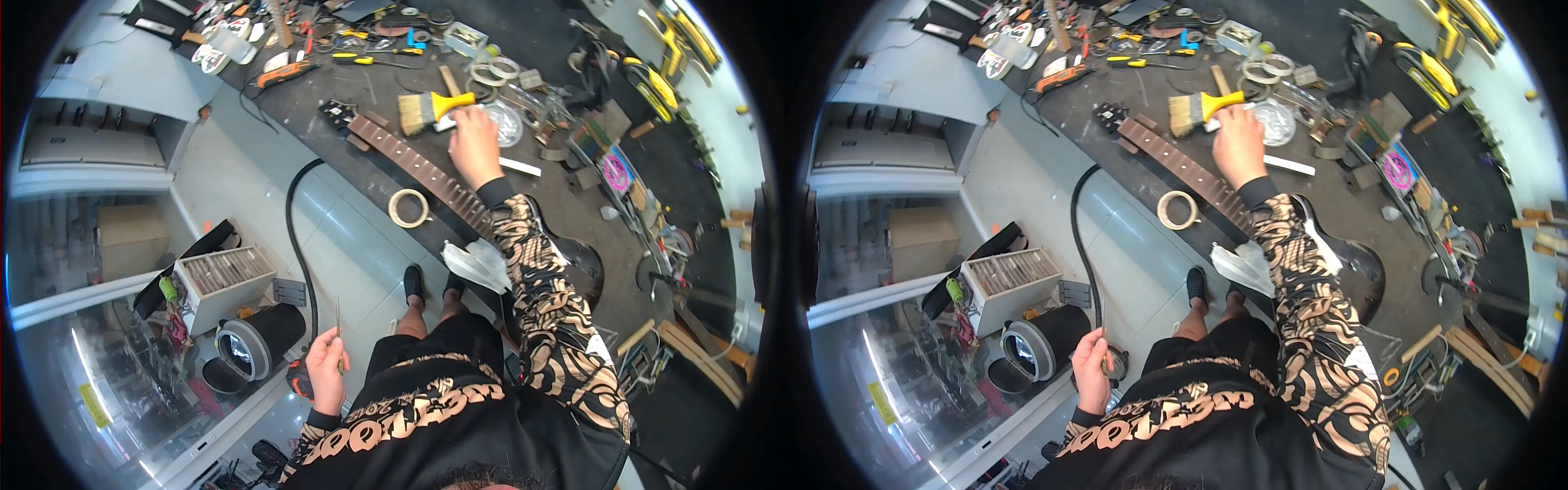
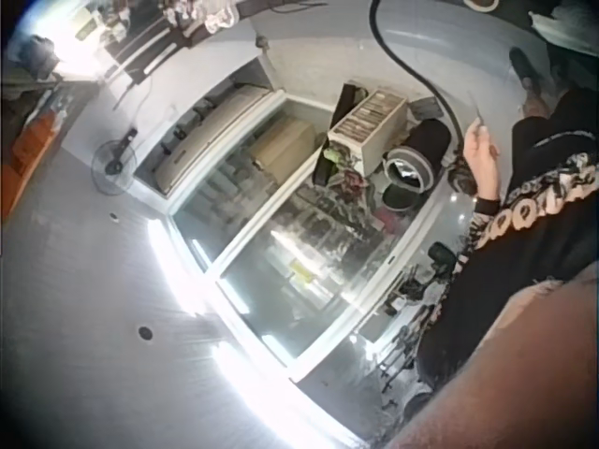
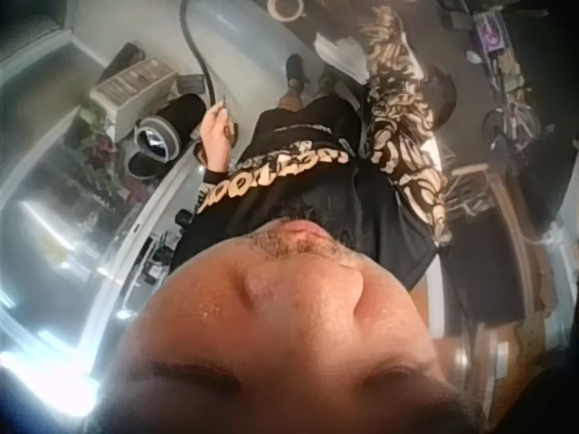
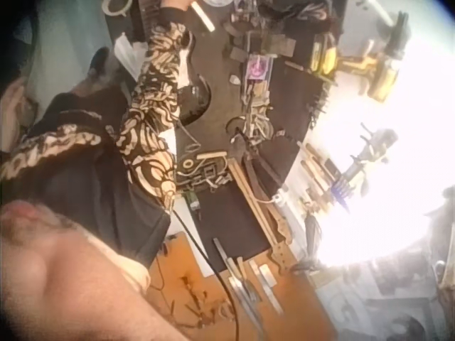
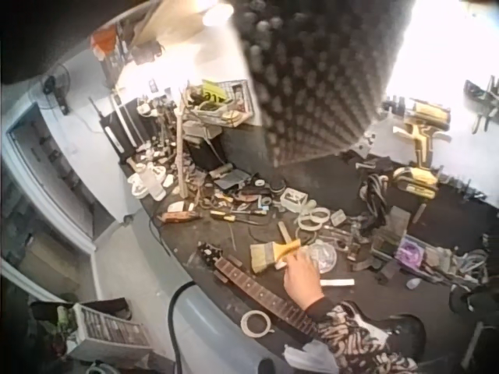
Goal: The person applies masking tape to the body and fretboard of a guitar, then uses a small file by hand to smooth the edges of the metal frets along the side of the neck, and brushes away debris with a large brush.
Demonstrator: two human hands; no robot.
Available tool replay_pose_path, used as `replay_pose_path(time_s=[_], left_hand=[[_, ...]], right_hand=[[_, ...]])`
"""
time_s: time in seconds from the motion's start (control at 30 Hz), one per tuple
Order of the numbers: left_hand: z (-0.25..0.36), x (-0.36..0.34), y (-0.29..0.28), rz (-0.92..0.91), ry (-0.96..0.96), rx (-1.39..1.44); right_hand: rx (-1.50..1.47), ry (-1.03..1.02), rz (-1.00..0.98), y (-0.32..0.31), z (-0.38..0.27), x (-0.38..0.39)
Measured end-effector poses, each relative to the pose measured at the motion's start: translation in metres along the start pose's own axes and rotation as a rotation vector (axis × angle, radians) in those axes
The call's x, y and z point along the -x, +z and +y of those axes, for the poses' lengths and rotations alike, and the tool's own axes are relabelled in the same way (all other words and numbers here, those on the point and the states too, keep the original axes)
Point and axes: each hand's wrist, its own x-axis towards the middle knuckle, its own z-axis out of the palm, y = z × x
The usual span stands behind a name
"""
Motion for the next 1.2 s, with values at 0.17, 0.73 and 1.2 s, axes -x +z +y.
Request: replay_pose_path(time_s=[0.17, 0.73, 1.2], left_hand=[[0.017, -0.028, 0.044, -0.081, 0.167, -0.047], [0.058, -0.028, 0.170, -0.607, 0.202, -0.242], [0.064, -0.018, 0.167, -0.616, 0.190, -0.211]], right_hand=[[-0.362, 0.074, -0.063, -0.049, -0.040, 0.098], [0.035, 0.754, 0.401, -0.248, 0.145, 0.353], [-0.122, 0.629, 0.392, -0.247, 0.115, 0.333]])
